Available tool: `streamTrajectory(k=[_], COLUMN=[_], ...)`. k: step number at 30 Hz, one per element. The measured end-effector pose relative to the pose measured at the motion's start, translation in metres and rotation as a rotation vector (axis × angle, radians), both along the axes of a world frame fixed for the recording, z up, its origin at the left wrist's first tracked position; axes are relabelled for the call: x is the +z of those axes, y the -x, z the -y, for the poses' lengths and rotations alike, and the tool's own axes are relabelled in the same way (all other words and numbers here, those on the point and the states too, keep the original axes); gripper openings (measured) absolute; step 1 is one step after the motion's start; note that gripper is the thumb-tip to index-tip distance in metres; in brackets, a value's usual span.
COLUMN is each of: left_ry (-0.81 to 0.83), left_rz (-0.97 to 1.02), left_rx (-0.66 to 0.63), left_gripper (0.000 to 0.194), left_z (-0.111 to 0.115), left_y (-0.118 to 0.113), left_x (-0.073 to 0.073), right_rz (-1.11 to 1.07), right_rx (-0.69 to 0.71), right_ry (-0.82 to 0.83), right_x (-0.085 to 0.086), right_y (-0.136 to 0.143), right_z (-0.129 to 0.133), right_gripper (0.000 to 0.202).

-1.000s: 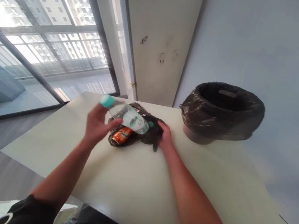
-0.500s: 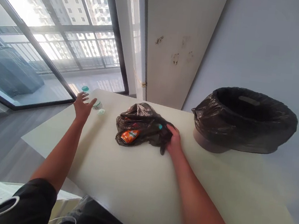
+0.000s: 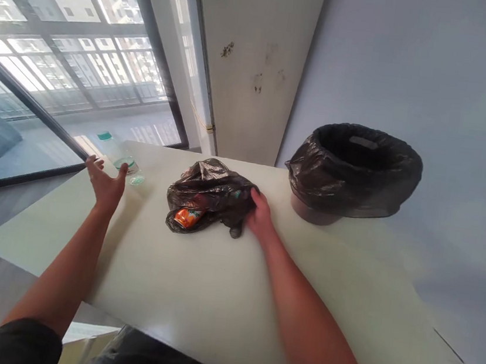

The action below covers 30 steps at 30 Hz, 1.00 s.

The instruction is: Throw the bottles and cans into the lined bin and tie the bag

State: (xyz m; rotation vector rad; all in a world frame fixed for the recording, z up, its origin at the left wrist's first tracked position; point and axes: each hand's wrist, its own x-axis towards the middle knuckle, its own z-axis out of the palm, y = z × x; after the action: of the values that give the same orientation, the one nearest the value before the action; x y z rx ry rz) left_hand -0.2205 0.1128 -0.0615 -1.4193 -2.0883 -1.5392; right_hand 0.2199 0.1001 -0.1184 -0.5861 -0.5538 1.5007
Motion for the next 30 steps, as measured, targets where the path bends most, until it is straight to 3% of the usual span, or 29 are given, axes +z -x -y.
streamTrajectory(k=[3,5,7,9,10,12,15,17,19,23,27,30], left_ry=[-0.158,-0.157,-0.023,0.133,0.208,0.257,0.230,0.208,0.218,0.312,0.432,0.517], left_rz=[-0.095,-0.222,-0.344,-0.427,-0.450,-0.461,-0.506,-0.567,-0.650,-0.836,-0.905,-0.883], left_rx=[-0.141,-0.402,-0.805,-1.068,-1.085,-0.967,-0.709,-0.636,-0.673,-0.863,-0.885,-0.875], left_gripper=[0.039,0.014,0.010,0.021,0.026,0.035,0.053,0.059,0.058,0.056,0.049,0.040], left_z=[0.032,0.062,0.092,0.110,0.112,0.104,0.073,0.055,0.046,0.042,0.025,0.006], left_y=[-0.059,-0.115,-0.171,-0.214,-0.228,-0.242,-0.240,-0.238,-0.241,-0.261,-0.274,-0.276], left_x=[0.017,0.024,0.024,0.018,0.014,0.005,-0.005,-0.009,-0.008,0.001,0.011,0.009], right_rz=[-0.008,-0.001,0.015,0.023,0.022,0.019,0.010,-0.006,-0.024,-0.031,-0.008,0.001], right_rx=[0.031,0.080,0.138,0.176,0.180,0.159,0.092,0.067,0.070,0.072,0.046,0.064], right_ry=[-0.040,-0.076,-0.118,-0.143,-0.149,-0.148,-0.133,-0.130,-0.132,-0.137,-0.114,-0.118], right_x=[0.001,0.002,0.004,0.006,0.006,0.005,0.004,0.004,0.005,0.008,0.007,0.004], right_y=[-0.003,-0.005,-0.006,-0.006,-0.006,-0.005,-0.004,-0.004,-0.004,-0.003,-0.003,-0.004], right_z=[0.001,0.003,0.005,0.006,0.006,0.005,0.003,0.002,0.002,0.003,0.002,0.001], right_gripper=[0.041,0.042,0.041,0.041,0.040,0.038,0.033,0.033,0.036,0.039,0.033,0.035])
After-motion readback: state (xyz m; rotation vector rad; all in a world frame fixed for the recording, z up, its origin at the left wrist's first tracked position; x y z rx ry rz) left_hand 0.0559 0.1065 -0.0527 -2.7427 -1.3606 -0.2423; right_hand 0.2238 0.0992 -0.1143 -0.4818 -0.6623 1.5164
